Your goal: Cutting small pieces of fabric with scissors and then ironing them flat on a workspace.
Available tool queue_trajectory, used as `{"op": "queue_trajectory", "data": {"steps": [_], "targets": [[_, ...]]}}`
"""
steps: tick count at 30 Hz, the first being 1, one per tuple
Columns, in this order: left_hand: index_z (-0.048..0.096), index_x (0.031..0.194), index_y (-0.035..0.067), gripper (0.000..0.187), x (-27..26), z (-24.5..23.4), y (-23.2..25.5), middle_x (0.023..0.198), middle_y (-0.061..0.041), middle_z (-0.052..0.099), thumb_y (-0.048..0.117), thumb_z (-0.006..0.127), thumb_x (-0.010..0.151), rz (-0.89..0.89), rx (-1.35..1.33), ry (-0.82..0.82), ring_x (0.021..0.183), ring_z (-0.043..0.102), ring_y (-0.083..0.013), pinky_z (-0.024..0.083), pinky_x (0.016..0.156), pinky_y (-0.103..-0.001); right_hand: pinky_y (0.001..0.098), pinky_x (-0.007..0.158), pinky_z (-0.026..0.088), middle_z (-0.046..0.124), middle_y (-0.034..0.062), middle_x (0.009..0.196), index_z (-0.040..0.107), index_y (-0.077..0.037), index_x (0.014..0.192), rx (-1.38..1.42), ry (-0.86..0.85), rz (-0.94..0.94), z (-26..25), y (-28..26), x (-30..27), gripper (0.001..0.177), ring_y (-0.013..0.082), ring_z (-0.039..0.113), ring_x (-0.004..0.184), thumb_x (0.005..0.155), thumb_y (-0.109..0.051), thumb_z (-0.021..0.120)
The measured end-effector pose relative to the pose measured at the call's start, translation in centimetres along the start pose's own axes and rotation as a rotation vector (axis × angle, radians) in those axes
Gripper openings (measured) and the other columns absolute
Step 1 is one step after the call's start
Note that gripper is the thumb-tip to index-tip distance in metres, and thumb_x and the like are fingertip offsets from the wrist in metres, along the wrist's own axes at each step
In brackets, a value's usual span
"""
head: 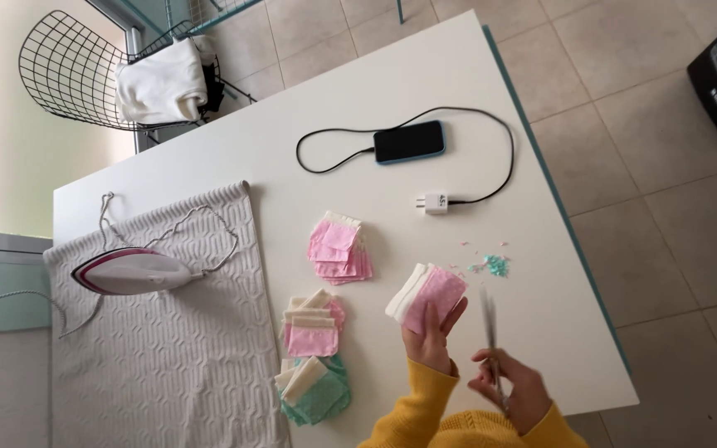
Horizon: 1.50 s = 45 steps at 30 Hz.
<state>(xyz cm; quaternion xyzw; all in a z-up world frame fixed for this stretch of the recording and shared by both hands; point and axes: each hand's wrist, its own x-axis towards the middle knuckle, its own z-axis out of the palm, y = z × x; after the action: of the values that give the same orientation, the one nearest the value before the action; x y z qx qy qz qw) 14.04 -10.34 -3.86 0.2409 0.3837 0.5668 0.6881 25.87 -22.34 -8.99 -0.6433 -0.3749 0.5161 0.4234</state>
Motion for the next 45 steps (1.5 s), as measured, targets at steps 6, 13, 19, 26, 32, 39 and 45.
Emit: {"op": "queue_trajectory", "data": {"steps": [6, 13, 19, 26, 32, 39, 45], "targets": [[0.041, 0.145, -0.008, 0.046, -1.9, 0.8, -1.6, 0.135, -0.019, 0.059, 0.015, 0.049, 0.106, 0.006, 0.009, -0.018, 0.120, 0.065, -0.0353, 0.056, 0.106, -0.045, 0.0264, 0.062, 0.057, 0.059, 0.0009, 0.068, 0.066, -0.003, 0.106, 0.025, -0.063, 0.033, 0.0, -0.9, 0.2, 0.030, 0.0089, 0.058, 0.063, 0.083, -0.018, 0.079], [0.040, 0.144, -0.006, 0.046, -2.5, 1.5, -1.4, 0.134, -0.020, 0.059, 0.015, 0.048, 0.104, -0.034, 0.017, 0.009, 0.122, 0.066, -0.0375, 0.056, 0.104, -0.044, 0.0277, 0.056, 0.059, 0.070, 0.0056, 0.071, 0.064, -0.002, 0.093, -0.021, -0.017, 0.071, 0.3, -1.1, 0.9, 0.027, 0.0122, 0.068, 0.058, 0.082, -0.022, 0.079], [0.040, 0.144, -0.009, 0.044, -2.8, 1.1, -2.5, 0.134, -0.020, 0.058, 0.016, 0.047, 0.107, 0.058, 0.048, -0.065, 0.125, 0.063, -0.0341, 0.055, 0.109, -0.044, 0.0268, 0.057, 0.061, 0.072, 0.0064, 0.073, 0.063, -0.002, 0.092, -0.115, 0.048, -0.105, 0.2, -1.2, 0.7, 0.028, 0.0110, 0.073, 0.063, 0.080, -0.020, 0.080], [0.039, 0.145, -0.005, 0.048, -3.1, 1.6, -2.8, 0.134, -0.018, 0.059, 0.018, 0.049, 0.104, -0.021, 0.002, -0.008, 0.121, 0.067, -0.0353, 0.056, 0.103, -0.041, 0.0264, 0.045, 0.050, 0.069, 0.0058, 0.062, 0.064, -0.002, 0.086, -0.062, 0.078, -0.014, 0.0, -0.9, 0.6, 0.021, 0.0107, 0.062, 0.048, 0.083, -0.018, 0.077], [0.040, 0.143, -0.005, 0.046, -3.0, 1.6, -2.8, 0.133, -0.018, 0.060, 0.019, 0.049, 0.105, -0.029, -0.001, -0.057, 0.120, 0.067, -0.0352, 0.056, 0.105, -0.043, 0.0250, 0.042, 0.047, 0.066, 0.0032, 0.057, 0.062, -0.003, 0.081, -0.127, 0.119, -0.064, -0.2, -0.3, 0.4, 0.023, 0.0089, 0.058, 0.044, 0.082, -0.020, 0.078], [0.045, 0.141, -0.005, 0.041, -2.3, -0.7, -4.2, 0.131, -0.018, 0.061, 0.016, 0.049, 0.106, -0.002, 0.048, -0.087, 0.118, 0.067, -0.0330, 0.055, 0.101, -0.047, 0.0271, 0.039, 0.043, 0.065, 0.0034, 0.056, 0.063, -0.003, 0.078, -0.090, 0.113, 0.086, 0.0, -0.3, 0.0, 0.022, 0.0104, 0.054, 0.041, 0.081, -0.019, 0.079], [0.045, 0.142, -0.003, 0.040, 2.5, -10.2, 0.7, 0.132, -0.014, 0.059, 0.007, 0.058, 0.106, 0.156, 0.372, -0.259, 0.117, 0.064, -0.0243, 0.062, 0.098, -0.045, 0.0304, 0.045, 0.048, 0.062, 0.0067, 0.058, 0.067, -0.003, 0.090, -0.054, 0.134, 0.238, -1.7, 5.6, 0.1, 0.024, 0.0133, 0.056, 0.047, 0.085, -0.024, 0.076]]}}
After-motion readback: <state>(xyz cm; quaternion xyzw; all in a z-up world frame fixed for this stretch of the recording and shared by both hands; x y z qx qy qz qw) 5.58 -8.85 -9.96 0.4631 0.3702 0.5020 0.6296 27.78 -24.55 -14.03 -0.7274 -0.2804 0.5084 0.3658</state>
